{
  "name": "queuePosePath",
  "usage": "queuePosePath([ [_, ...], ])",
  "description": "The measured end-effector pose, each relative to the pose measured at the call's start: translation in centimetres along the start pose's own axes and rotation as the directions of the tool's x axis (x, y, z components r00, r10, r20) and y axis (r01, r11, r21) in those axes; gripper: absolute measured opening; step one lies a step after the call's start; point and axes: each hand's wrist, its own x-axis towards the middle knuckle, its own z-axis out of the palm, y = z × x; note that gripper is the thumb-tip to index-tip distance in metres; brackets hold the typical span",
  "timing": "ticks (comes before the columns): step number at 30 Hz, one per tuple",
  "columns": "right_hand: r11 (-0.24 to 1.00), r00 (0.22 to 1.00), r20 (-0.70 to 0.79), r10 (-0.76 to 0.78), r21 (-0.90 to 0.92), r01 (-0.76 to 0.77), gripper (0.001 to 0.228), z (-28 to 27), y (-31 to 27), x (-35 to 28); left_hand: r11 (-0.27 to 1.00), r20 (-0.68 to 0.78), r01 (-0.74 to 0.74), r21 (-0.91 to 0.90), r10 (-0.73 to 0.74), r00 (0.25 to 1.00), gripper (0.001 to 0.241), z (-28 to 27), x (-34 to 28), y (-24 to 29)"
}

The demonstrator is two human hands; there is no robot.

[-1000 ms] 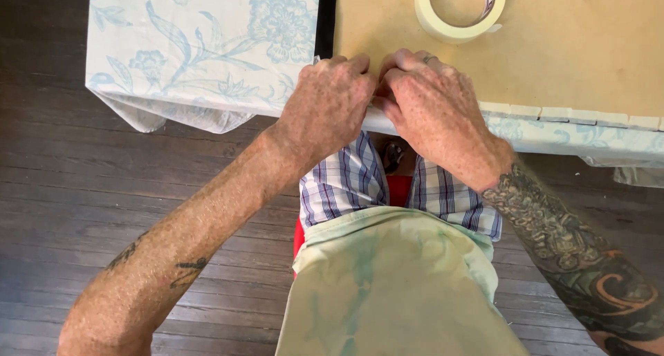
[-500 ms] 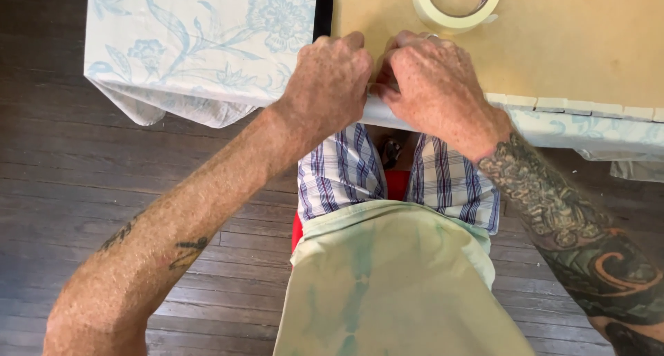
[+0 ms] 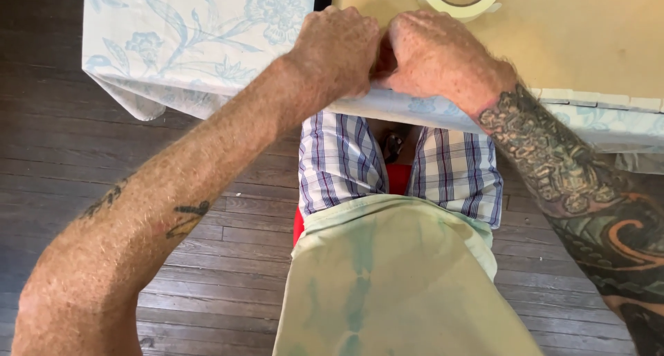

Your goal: Applying small strips of masking tape to the edge of a board to secure a fabric covering.

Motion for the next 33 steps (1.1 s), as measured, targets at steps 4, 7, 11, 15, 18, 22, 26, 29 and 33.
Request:
queuePosePath([
  [4, 0.999, 0.998, 0.048, 0.033, -0.019, -0.033, 0.046, -1.1, -0.6, 0.1, 1.0, 0.061, -0.006, -0.022, 0.008, 0.998, 0.039, -1.0, 0.5, -0.1],
  [7, 0.995, 0.99, 0.102, 0.101, 0.0, -0.102, 0.048, -2.1, -1.1, 0.2, 0.996, 0.067, 0.019, -0.083, -0.013, 0.998, 0.03, -1.5, 1.1, -0.5],
  [11, 0.973, 0.96, 0.195, 0.203, 0.068, -0.22, 0.029, -2.9, -1.4, 0.6, 0.997, 0.109, -0.006, -0.075, 0.014, 0.994, 0.037, -3.0, 0.8, -0.6],
  [15, 0.967, 0.949, 0.228, 0.218, 0.084, -0.242, 0.034, -3.5, -1.5, 1.1, 0.993, 0.214, 0.052, -0.104, -0.029, 0.976, 0.053, -3.9, 1.5, -2.2],
  [18, 0.979, 0.964, 0.207, 0.165, 0.082, -0.185, 0.033, -3.1, -0.5, 1.7, 0.997, 0.225, 0.032, -0.076, -0.014, 0.974, 0.056, -3.2, 2.9, -2.9],
  [22, 0.98, 0.962, 0.222, 0.16, 0.082, -0.182, 0.03, -3.8, -0.7, 1.6, 0.994, 0.244, 0.029, -0.11, -0.002, 0.97, 0.056, -4.0, 2.5, -3.0],
  [26, 0.973, 0.952, 0.244, 0.185, 0.087, -0.212, 0.027, -4.1, -0.8, 1.7, 0.993, 0.268, 0.049, -0.109, -0.018, 0.963, 0.055, -4.7, 2.3, -2.8],
  [29, 0.978, 0.958, 0.239, 0.161, 0.089, -0.186, 0.023, -3.8, -0.5, 1.7, 0.988, 0.289, 0.048, -0.149, -0.003, 0.957, 0.051, -4.8, 1.6, -2.7],
  [33, 0.964, 0.964, 0.217, 0.154, 0.183, -0.195, 0.021, -4.2, -0.7, 0.7, 0.978, 0.263, -0.002, -0.211, 0.059, 0.963, 0.043, -5.0, 1.3, -3.4],
])
